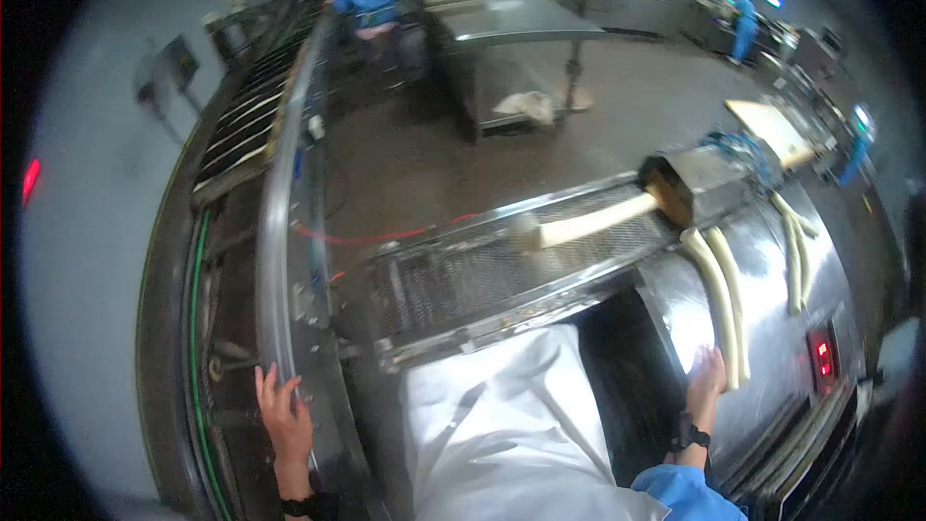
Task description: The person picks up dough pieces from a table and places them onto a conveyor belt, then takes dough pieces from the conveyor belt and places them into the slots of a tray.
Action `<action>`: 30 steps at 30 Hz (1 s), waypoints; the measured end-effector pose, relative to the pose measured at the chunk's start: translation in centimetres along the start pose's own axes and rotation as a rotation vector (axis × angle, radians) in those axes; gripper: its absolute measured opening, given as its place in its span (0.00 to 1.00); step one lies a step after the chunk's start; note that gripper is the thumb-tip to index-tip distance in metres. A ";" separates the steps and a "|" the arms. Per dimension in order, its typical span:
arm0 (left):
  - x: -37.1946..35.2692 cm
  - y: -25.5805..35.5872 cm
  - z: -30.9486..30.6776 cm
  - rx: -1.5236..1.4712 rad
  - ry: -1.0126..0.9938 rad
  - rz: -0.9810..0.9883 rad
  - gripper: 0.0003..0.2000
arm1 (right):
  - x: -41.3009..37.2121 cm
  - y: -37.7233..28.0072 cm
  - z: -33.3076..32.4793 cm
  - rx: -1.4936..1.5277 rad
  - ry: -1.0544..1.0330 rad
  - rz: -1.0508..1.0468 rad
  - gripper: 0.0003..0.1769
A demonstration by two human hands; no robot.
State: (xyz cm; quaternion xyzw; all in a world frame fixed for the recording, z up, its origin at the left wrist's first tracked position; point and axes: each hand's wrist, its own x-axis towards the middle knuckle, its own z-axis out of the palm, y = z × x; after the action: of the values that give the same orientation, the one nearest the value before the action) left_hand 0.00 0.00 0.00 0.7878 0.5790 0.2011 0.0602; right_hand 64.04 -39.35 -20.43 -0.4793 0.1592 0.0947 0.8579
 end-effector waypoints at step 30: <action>10.5 -4.4 10.9 0.030 0.050 0.090 0.15 | -20.6 12.3 38.4 -1.432 -1.511 -0.694 0.16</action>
State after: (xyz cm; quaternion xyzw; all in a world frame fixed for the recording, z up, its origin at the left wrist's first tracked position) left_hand 2.88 12.72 -8.81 0.8086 0.5472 0.2145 0.0247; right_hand 47.99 -0.39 -3.91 -0.7038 -0.6429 0.1878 0.2370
